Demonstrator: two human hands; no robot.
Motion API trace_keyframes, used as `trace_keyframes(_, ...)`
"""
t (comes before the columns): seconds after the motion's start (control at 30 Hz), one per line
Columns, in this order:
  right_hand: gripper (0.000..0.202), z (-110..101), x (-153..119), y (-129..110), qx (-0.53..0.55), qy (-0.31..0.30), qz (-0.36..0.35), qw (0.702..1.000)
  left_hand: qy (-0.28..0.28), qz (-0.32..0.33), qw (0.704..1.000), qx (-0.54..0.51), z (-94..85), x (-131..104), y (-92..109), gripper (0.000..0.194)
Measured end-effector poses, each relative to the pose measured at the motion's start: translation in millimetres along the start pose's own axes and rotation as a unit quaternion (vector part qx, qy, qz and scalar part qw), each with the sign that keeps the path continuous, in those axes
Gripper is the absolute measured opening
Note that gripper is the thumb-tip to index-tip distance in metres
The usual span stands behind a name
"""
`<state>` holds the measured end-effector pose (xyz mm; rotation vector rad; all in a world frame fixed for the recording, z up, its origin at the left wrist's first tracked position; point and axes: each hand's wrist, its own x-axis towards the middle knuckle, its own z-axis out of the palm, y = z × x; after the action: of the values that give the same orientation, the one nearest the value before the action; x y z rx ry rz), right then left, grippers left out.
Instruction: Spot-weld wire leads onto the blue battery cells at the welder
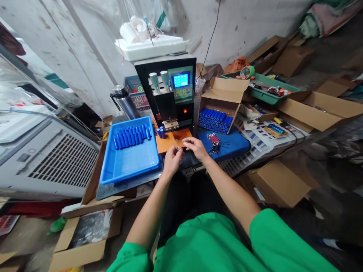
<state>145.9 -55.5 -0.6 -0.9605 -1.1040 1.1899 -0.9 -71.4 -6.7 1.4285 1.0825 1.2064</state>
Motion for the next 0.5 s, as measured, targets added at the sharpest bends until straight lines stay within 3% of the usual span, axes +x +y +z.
trace_keyframes(0.1, 0.022, 0, -2, 1, -0.05, -0.055, -0.02, 0.997, -0.017, -0.019, 0.999, 0.02, -9.0, 5, 3, 0.021)
trace_keyframes(0.33, 0.02, 5, -2, 8, -0.09, -0.052, -0.042, 0.994, -0.009, -0.022, 0.999, 0.034, -17.4, 7, -1, 0.02)
trace_keyframes(0.5, 0.024, 1, 13, 14, -0.081, 0.026, -0.037, 0.996, 0.177, 0.059, 0.976, 0.114, -39.9, 30, 2, 0.019)
